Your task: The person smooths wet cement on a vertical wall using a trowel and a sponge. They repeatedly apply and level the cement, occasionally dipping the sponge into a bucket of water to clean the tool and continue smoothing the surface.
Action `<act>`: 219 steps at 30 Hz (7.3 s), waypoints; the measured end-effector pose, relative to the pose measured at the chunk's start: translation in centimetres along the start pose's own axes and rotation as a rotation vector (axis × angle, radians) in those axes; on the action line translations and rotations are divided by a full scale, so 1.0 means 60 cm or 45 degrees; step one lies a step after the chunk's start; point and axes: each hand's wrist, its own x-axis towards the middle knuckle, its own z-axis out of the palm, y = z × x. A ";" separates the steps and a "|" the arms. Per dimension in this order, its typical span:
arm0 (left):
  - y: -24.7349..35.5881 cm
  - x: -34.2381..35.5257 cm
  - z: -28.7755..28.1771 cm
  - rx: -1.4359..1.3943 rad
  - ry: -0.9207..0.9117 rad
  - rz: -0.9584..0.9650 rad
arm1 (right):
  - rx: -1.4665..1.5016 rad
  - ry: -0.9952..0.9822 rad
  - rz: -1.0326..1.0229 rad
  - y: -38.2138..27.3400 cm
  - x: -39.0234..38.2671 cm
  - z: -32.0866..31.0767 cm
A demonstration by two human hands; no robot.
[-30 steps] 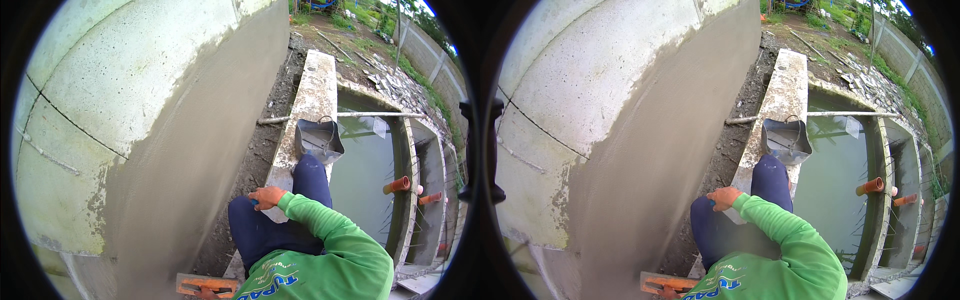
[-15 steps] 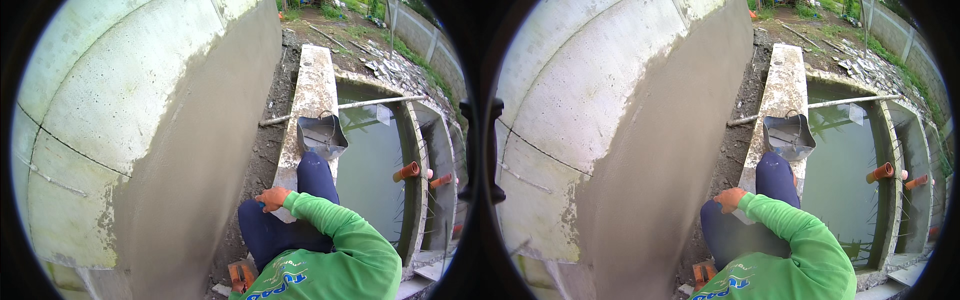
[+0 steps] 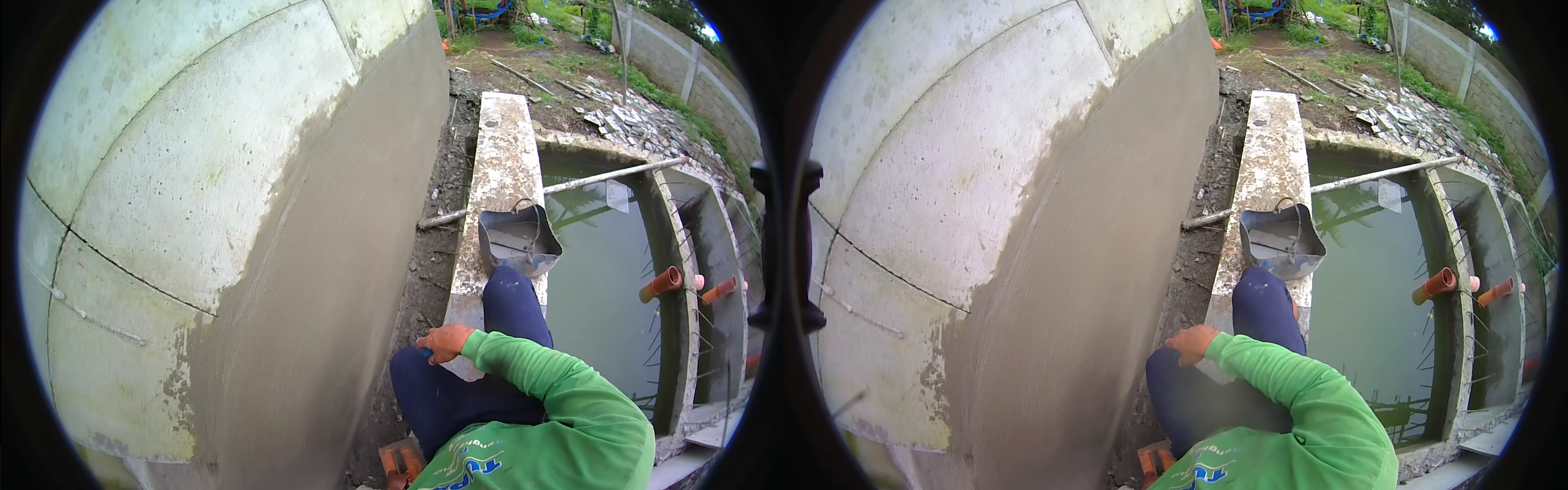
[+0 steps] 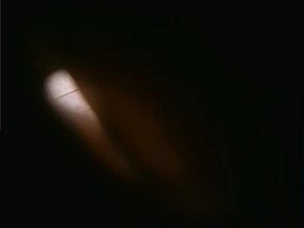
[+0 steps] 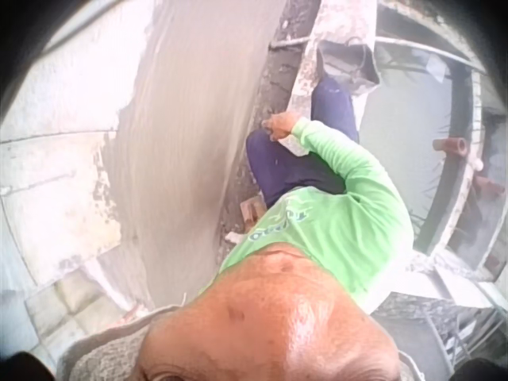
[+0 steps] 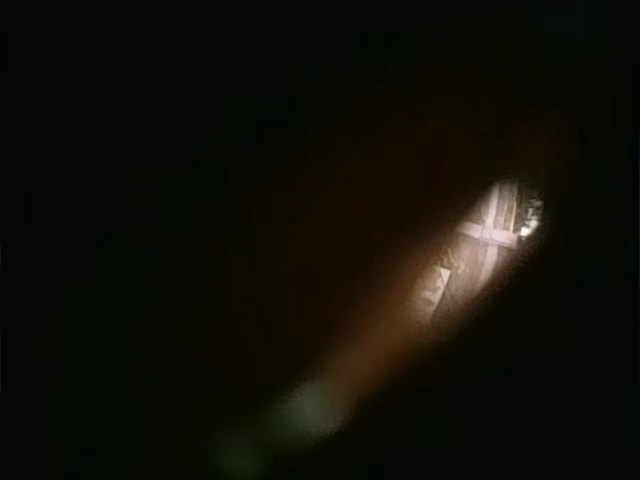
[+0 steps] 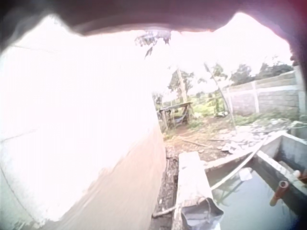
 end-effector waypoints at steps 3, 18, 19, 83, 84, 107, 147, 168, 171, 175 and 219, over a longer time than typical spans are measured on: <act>0.010 0.001 -0.002 0.014 0.000 -0.009 | 0.002 -0.023 0.014 0.000 0.000 -0.003; 0.026 0.001 0.001 0.065 -0.009 -0.056 | 0.033 0.008 -0.015 0.007 0.002 -0.002; 0.027 0.001 0.003 0.073 -0.011 -0.057 | 0.029 0.023 -0.019 0.010 0.003 0.001; 0.836 -0.270 0.556 0.649 -0.271 0.153 | 2.280 0.936 0.840 0.688 -0.085 -0.173; 0.869 -0.286 0.579 0.661 -0.292 0.174 | 2.229 1.009 0.860 0.686 -0.102 -0.166; 1.590 -0.489 0.552 1.354 -0.370 0.423 | 1.809 2.396 2.429 0.598 -0.394 -0.486; 2.659 -0.469 1.216 1.238 -0.310 0.805 | 2.024 2.888 3.233 1.332 -0.193 -0.921; 3.035 -0.321 1.449 1.234 -0.178 0.326 | 2.129 2.608 2.460 2.155 -0.051 -1.323; 3.108 -0.318 1.479 1.167 -0.136 0.339 | 2.257 2.502 2.353 2.268 -0.010 -1.497; 3.228 -0.326 1.598 1.098 -0.230 0.216 | 2.071 2.420 2.394 2.485 0.021 -1.579; 3.676 -0.729 2.851 -0.792 0.899 -1.178 | 1.639 0.177 0.860 3.865 1.663 -2.562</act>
